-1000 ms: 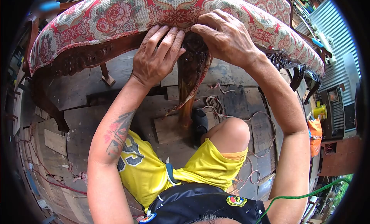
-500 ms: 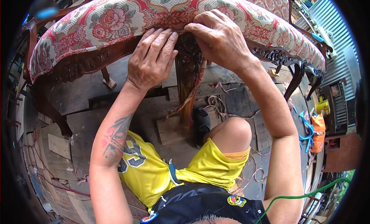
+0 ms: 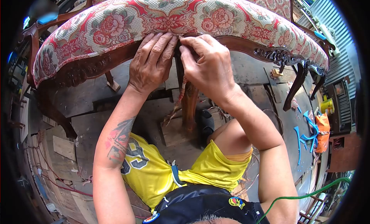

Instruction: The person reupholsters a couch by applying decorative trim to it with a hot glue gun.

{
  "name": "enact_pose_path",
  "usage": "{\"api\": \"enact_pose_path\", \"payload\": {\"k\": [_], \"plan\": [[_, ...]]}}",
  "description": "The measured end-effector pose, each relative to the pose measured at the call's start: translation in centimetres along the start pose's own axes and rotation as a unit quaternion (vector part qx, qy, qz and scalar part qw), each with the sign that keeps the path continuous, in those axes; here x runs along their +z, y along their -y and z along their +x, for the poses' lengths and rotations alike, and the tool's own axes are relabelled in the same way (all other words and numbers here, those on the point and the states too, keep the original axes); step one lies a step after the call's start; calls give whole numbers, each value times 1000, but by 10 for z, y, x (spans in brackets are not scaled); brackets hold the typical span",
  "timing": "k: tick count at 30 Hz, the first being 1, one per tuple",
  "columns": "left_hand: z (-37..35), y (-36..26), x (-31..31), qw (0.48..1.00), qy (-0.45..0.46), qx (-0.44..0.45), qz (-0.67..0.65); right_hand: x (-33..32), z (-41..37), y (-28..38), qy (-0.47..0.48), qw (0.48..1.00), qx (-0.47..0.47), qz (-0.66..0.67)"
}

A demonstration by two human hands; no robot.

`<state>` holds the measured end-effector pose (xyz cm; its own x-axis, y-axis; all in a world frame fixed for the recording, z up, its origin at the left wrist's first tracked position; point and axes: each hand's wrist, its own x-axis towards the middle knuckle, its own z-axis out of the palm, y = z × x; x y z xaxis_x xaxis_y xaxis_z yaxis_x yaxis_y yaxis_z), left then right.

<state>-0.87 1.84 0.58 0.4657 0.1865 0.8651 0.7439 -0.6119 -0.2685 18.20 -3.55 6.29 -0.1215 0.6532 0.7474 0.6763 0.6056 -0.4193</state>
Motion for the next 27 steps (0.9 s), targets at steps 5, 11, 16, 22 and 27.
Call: {"api": "enact_pose_path", "payload": {"k": [5, 11, 16, 22, 27], "plan": [[-1, -2, 0, 1000, -1, -6, 2, 11, -9, 2, -16, 1000, 18, 11], [-1, -1, 0, 1000, 0, -5, -3, 7, -15, 9, 18, 999, 33, -5], [3, -2, -5, 999, 5, -22, -44, 2, -18, 4, 49, 998, 43, 10], [7, -8, -2, 999, -14, -30, -29, -28, -19, -8, 100, 950, 189, 228], [10, -8, -4, 1000, -15, -18, 14, -118, -72, -39, 0, 919, 342, 196]]}}
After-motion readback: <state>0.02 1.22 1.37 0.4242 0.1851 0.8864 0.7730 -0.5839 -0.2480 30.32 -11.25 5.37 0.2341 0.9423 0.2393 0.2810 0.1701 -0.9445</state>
